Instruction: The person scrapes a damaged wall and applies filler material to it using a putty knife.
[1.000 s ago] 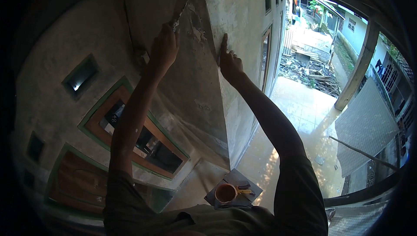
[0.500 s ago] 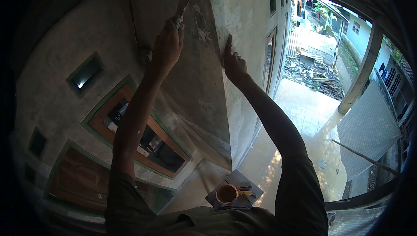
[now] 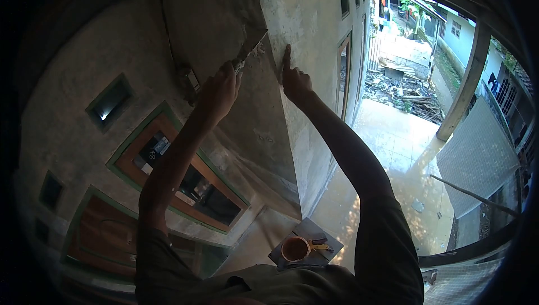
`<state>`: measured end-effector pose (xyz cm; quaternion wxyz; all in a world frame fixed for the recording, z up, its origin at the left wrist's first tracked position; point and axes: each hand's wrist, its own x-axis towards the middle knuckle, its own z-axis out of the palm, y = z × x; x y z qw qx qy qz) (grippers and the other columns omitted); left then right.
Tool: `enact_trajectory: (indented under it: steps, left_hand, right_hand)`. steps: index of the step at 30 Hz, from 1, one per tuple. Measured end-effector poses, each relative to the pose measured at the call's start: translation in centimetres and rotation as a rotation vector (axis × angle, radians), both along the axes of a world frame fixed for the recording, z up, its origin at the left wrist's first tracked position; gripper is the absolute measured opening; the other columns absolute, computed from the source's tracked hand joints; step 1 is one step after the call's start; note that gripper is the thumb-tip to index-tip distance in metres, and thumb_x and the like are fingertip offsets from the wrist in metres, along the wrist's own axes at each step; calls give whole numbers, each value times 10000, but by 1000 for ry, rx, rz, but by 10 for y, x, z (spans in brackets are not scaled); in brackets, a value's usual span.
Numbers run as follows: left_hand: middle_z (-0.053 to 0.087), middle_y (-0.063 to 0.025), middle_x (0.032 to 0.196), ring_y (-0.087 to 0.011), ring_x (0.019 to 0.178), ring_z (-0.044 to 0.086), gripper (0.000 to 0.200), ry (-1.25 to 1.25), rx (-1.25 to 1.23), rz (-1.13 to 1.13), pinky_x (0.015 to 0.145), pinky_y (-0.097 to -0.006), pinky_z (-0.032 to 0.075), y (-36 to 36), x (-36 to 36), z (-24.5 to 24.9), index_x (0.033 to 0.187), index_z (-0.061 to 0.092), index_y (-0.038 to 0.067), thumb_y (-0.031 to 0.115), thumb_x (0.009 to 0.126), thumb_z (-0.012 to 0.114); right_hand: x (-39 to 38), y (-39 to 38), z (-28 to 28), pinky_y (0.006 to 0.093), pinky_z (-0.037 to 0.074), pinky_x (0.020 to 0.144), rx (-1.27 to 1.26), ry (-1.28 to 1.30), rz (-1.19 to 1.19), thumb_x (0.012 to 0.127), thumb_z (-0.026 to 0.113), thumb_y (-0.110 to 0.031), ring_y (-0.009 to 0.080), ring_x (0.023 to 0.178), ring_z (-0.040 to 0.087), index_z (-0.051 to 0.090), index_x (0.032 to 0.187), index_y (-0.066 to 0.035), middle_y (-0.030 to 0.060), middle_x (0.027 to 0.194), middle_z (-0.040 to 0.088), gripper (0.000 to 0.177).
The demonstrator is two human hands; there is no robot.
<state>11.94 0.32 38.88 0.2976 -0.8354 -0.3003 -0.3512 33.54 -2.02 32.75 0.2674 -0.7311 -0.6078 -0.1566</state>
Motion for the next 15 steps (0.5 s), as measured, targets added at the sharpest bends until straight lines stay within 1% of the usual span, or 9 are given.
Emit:
enact_trajectory:
  steps: [2, 3, 5, 6, 8, 9, 12, 13, 15]
  left_hand:
    - [610, -164, 780, -275, 528, 630, 242, -21, -8, -303, 453, -360, 512, -7, -10, 3, 939, 479, 12, 249, 983, 462]
    - [610, -164, 780, -275, 528, 630, 242, -18, -12, -303, 453, -360, 512, -11, -13, 4, 939, 479, 12, 249, 983, 462]
    - [585, -124, 700, -193, 492, 592, 271, -148, -907, -451, 429, -305, 456, -43, -20, 28, 932, 501, 20, 273, 1000, 433]
    - [585, -124, 700, -193, 492, 592, 271, -149, -904, -451, 429, -305, 456, -43, -19, 21, 932, 501, 20, 273, 1000, 433]
    - [566, -78, 678, -140, 449, 542, 347, -446, -1010, -829, 436, -288, 450, -40, -14, 5, 961, 512, 22, 344, 1013, 393]
    - [566, -78, 678, -140, 449, 542, 347, -448, -1005, -832, 436, -288, 450, -39, -13, 2, 961, 512, 22, 344, 1013, 393]
    - [538, -52, 607, -120, 426, 511, 401, -475, -1314, -987, 382, -285, 401, -49, -7, -2, 921, 522, 22, 370, 1021, 349]
    - [538, -58, 592, -121, 417, 500, 435, -555, -1381, -1009, 366, -286, 386, -58, -2, -1, 897, 525, 21, 384, 1024, 322]
    - [538, -64, 578, -122, 407, 489, 470, -637, -1453, -1032, 350, -287, 372, -63, 4, -4, 873, 527, 19, 398, 1026, 295]
  right_hand:
    - [-3, -8, 9, 451, 544, 642, -88, 48, 23, 768, 598, -41, 390, 720, 668, -134, 1445, 44, 270, 837, 652, 1000]
    - [-3, -14, 12, 451, 544, 642, -91, 51, 22, 768, 598, -41, 390, 720, 668, -134, 1445, 44, 270, 837, 652, 1000]
    - [-6, -26, 25, 444, 540, 699, -236, 104, 56, 774, 584, -54, 399, 806, 660, -103, 1449, 50, 283, 899, 639, 968]
    - [-11, -33, 25, 444, 540, 699, -233, 102, 56, 774, 584, -54, 399, 806, 660, -103, 1449, 50, 283, 899, 639, 968]
    - [-29, -54, 17, 433, 526, 773, 172, 61, 170, 816, 555, -94, 393, 945, 631, -70, 1450, 58, 319, 1025, 593, 903]
    - [-37, -63, 18, 411, 505, 825, 263, 230, 352, 893, 503, -145, 366, 1043, 593, -48, 1451, 53, 297, 1117, 552, 809]
    - [-58, -77, 25, 388, 495, 832, 275, 686, 773, 986, 452, -226, 287, 1009, 612, 267, 1388, 88, 183, 1086, 584, 543]
    - [-62, -80, 28, 388, 495, 832, 275, 690, 766, 986, 452, -226, 287, 1009, 612, 267, 1388, 88, 183, 1086, 584, 543]
    - [-65, -85, 33, 353, 521, 771, 281, 738, 1034, 996, 451, -252, 227, 942, 638, 440, 1260, 94, 145, 1076, 589, 436]
